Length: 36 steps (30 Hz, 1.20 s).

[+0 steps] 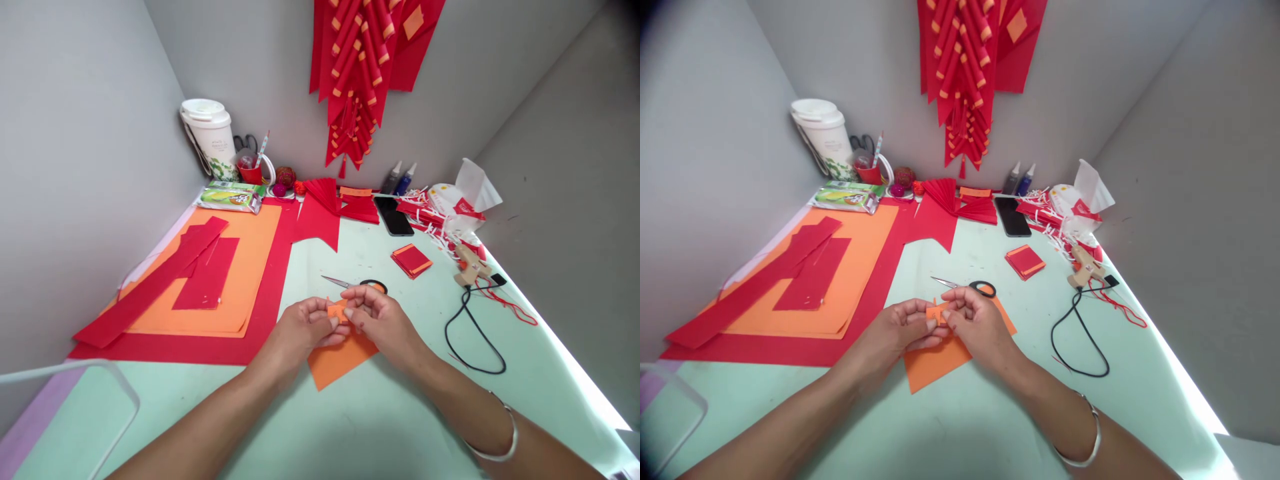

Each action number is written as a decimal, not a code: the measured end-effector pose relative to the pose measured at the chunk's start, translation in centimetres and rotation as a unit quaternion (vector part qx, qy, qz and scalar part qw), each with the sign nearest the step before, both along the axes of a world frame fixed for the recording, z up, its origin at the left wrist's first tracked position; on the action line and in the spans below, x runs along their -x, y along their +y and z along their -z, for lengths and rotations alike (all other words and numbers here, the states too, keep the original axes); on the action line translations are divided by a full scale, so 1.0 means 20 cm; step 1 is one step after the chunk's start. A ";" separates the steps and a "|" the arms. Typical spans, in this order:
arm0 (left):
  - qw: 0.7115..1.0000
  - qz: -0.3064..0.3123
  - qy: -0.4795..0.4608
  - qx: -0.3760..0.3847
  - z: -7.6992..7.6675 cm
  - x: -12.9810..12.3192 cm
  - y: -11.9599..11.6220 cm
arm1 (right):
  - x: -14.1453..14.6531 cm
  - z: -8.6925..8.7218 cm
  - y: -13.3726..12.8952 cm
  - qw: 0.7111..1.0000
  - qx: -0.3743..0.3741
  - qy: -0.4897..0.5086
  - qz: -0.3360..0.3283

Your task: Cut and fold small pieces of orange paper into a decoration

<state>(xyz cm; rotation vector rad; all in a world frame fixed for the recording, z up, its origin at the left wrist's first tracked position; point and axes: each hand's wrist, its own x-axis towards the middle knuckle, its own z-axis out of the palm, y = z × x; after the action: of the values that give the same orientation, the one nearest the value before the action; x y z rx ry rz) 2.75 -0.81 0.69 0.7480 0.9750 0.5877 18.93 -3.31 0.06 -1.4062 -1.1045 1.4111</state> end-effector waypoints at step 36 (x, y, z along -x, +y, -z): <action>0.999 0.029 -0.006 -0.021 0.00 -0.01 -0.01 | 0.02 0.02 -0.01 1.000 -0.009 0.003 0.005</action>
<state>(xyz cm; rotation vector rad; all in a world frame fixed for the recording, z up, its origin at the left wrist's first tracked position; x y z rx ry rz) 2.91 -1.08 0.72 0.8070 0.9285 0.5637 18.53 -3.47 -0.42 -1.3929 -1.1008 1.3942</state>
